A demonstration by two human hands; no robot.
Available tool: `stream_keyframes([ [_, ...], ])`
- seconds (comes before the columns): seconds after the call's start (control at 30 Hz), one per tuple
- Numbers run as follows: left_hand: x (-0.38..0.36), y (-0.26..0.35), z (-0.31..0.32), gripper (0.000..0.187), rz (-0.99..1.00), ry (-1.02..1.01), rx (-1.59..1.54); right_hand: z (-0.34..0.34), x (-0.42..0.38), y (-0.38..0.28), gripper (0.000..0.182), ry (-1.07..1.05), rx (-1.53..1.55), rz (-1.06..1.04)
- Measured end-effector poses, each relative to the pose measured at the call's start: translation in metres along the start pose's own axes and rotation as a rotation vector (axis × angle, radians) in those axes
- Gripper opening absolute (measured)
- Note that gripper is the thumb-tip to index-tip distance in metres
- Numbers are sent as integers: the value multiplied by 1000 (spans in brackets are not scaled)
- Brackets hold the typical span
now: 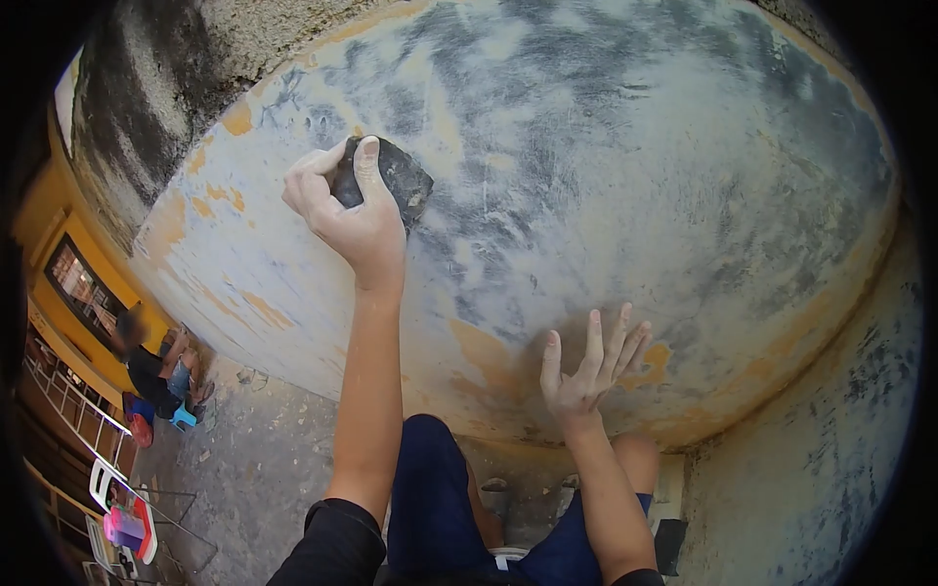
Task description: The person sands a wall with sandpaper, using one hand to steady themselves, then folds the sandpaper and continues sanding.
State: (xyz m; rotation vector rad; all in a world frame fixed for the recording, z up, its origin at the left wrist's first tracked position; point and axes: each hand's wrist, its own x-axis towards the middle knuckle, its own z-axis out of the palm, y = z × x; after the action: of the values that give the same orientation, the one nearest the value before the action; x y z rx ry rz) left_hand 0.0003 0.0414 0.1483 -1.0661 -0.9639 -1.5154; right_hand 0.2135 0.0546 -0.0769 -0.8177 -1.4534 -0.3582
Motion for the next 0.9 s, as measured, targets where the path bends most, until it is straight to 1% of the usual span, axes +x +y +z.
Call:
stream_keyframes([
  [0.03,-8,1,-3,18,1,-7,3,1,0,3,62,6,-15,-19],
  [0.1,-28,4,-10,18,-83,-61,12,3,2,5,63,17,-30,-37],
  [0.2,-42,0,-8,18,-90,-28,6,2,5,8,65,7,-19,-46],
  [0.3,0,8,4,18,-81,-30,7,5,5,10,67,-16,-36,-49],
  [0.33,3,5,8,18,-79,-32,11,6,4,10,67,-17,-33,-46],
  [0.4,4,2,14,18,-54,29,-75,8,2,9,68,-23,-32,-39],
  [0.43,-1,3,13,18,-52,24,-78,9,2,8,68,-33,-24,-31],
  [0.5,-20,7,5,18,-149,20,-83,12,0,7,68,-44,-15,-24],
  [0.6,-38,4,-3,18,-115,-6,-90,16,-3,10,68,-71,-65,-28],
  [0.63,-28,5,-2,17,-86,-33,-56,16,-5,11,68,-62,-74,-24],
  [0.67,-15,5,2,17,-82,-27,-48,18,-5,10,68,-55,-80,-20],
  [0.73,8,3,10,17,-11,-10,-68,17,0,6,67,-49,-69,-36],
  [0.8,9,1,11,17,-27,-22,-67,17,1,5,66,-45,-73,-42],
  [0.9,-13,0,8,17,-67,12,-144,21,-3,10,66,-44,-87,-38],
])
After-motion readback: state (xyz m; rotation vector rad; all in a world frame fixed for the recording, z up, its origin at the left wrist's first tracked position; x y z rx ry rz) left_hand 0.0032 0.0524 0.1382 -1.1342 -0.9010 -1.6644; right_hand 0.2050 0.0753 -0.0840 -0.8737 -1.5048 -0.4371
